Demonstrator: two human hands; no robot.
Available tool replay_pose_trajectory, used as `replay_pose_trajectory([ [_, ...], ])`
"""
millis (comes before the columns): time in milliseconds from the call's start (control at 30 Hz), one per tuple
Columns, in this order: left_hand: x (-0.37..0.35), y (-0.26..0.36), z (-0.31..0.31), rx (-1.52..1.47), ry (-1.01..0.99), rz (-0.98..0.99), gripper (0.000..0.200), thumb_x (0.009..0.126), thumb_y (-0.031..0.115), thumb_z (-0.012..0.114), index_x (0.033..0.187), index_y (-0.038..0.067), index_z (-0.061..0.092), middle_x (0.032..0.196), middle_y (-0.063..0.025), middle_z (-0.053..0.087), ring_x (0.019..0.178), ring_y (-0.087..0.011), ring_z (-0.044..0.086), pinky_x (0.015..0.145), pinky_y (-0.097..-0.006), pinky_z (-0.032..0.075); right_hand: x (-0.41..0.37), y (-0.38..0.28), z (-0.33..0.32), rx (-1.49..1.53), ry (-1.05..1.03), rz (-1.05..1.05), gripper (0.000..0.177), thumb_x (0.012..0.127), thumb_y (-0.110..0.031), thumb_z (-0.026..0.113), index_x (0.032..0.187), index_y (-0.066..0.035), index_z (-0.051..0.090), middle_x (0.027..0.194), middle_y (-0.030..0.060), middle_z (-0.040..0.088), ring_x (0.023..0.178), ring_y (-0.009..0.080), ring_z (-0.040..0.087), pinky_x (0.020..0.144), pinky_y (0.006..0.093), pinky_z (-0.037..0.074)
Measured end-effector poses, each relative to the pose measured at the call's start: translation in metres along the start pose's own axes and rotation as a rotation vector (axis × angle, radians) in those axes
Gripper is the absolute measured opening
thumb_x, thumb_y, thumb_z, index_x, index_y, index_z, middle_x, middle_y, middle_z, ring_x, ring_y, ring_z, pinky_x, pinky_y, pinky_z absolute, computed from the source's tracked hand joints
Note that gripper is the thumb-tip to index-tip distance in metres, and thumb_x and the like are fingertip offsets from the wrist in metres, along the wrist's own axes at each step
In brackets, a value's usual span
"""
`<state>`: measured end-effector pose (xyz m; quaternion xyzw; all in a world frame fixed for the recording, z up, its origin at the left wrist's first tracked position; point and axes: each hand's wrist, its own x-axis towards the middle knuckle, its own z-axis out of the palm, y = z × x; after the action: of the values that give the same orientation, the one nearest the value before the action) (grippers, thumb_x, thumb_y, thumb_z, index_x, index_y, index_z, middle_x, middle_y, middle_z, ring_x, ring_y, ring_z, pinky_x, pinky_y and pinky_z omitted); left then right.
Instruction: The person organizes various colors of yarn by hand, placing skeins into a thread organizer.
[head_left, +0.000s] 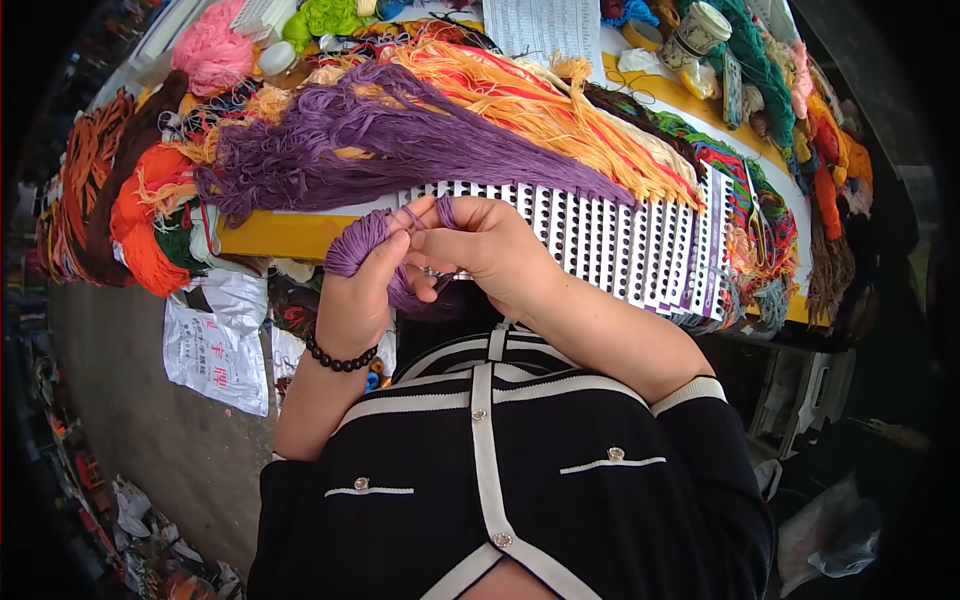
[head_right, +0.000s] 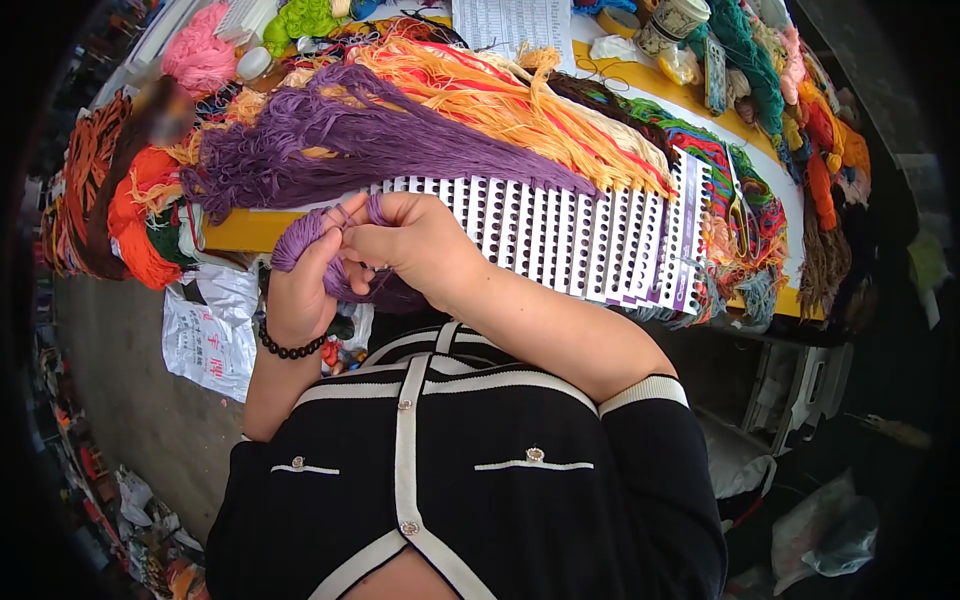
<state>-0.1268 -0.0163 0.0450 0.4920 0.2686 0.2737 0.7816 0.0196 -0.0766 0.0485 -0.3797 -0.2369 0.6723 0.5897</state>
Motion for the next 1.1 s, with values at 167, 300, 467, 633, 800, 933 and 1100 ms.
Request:
replay_pose_trajectory([
  [167, 0.001, -0.007, -0.01, 0.089, 0.064, 0.124, 0.035, 0.093, 0.013, 0.043, 0.121, -0.007, 0.05, 0.103, -0.0158, 0.063, 0.082, -0.0195, 0.064, 0.069, -0.026, 0.051, -0.006, -0.008, -0.014, -0.176, 0.09, -0.092, 0.01, 0.079, -0.002, 0.062, 0.089, 0.002, 0.063, 0.09, 0.0061, 0.063, 0.071, 0.0066, 0.055, 0.066, 0.0191, 0.043],
  [300, -0.01, 0.017, -0.052, -0.861, 0.083, 0.052, 0.033, 0.094, 0.011, 0.041, 0.123, -0.003, 0.048, 0.102, -0.0142, 0.065, 0.089, -0.0186, 0.065, 0.075, -0.0245, 0.051, -0.025, -0.08, -0.048, -0.882, 0.432, -0.709, 0.012, 0.076, 0.0, 0.058, 0.088, 0.001, 0.059, 0.107, 0.0118, 0.058, 0.09, 0.0184, 0.057, 0.08, 0.0321, 0.045],
  [467, -0.014, 0.026, -0.191, -0.984, 0.208, 0.212, 0.031, 0.093, 0.01, 0.039, 0.121, 0.001, 0.05, 0.096, -0.0057, 0.067, 0.053, -0.0054, 0.048, 0.046, -0.0179, 0.038, -0.111, -0.168, -0.087, 0.425, -0.327, -0.478, 0.012, 0.084, -0.013, 0.049, 0.091, -0.003, 0.048, 0.076, 0.0059, 0.049, 0.08, 0.0195, 0.051, 0.073, 0.0333, 0.042],
  [633, -0.034, 0.042, -0.283, -0.746, 0.721, 0.293, 0.027, 0.091, 0.01, 0.04, 0.112, 0.001, 0.055, 0.088, -0.0039, 0.067, 0.044, -0.003, 0.036, 0.04, -0.0185, 0.029, -0.184, -0.196, -0.195, 0.24, 0.268, -0.491, 0.007, 0.086, -0.01, 0.049, 0.084, -0.003, 0.046, 0.066, 0.0, 0.037, 0.058, 0.0115, 0.035, 0.053, 0.0235, 0.032],
  [800, -0.049, 0.053, -0.313, -0.344, 1.136, 0.36, 0.02, 0.088, 0.01, 0.047, 0.101, 0.002, 0.059, 0.093, -0.0032, 0.066, 0.045, -0.0037, 0.035, 0.039, -0.0177, 0.027, -0.296, -0.259, -0.316, -0.069, 0.926, -0.534, 0.013, 0.086, -0.014, 0.054, 0.089, -0.001, 0.054, 0.064, 0.0001, 0.042, 0.051, 0.0078, 0.035, 0.043, 0.0228, 0.028],
  [933, -0.033, 0.058, -0.216, 0.048, 1.33, 0.343, 0.024, 0.088, 0.016, 0.051, 0.106, 0.003, 0.06, 0.103, -0.0084, 0.065, 0.046, -0.0037, 0.034, 0.039, -0.0178, 0.025, -0.389, -0.295, -0.381, -0.87, 1.571, -0.81, 0.021, 0.083, -0.021, 0.062, 0.089, -0.001, 0.064, 0.072, 0.0039, 0.059, 0.061, 0.0078, 0.051, 0.052, 0.0214, 0.039],
  [1100, 0.022, 0.037, -0.1, 0.056, 0.742, 0.083, 0.033, 0.092, 0.018, 0.047, 0.122, 0.006, 0.054, 0.108, -0.0069, 0.061, 0.048, -0.0001, 0.029, 0.043, -0.0146, 0.023, -0.298, -0.255, -0.278, -1.371, 1.511, -0.863, 0.025, 0.083, -0.018, 0.062, 0.098, 0.002, 0.065, 0.096, 0.0066, 0.065, 0.089, 0.0129, 0.059, 0.081, 0.0253, 0.044],
])
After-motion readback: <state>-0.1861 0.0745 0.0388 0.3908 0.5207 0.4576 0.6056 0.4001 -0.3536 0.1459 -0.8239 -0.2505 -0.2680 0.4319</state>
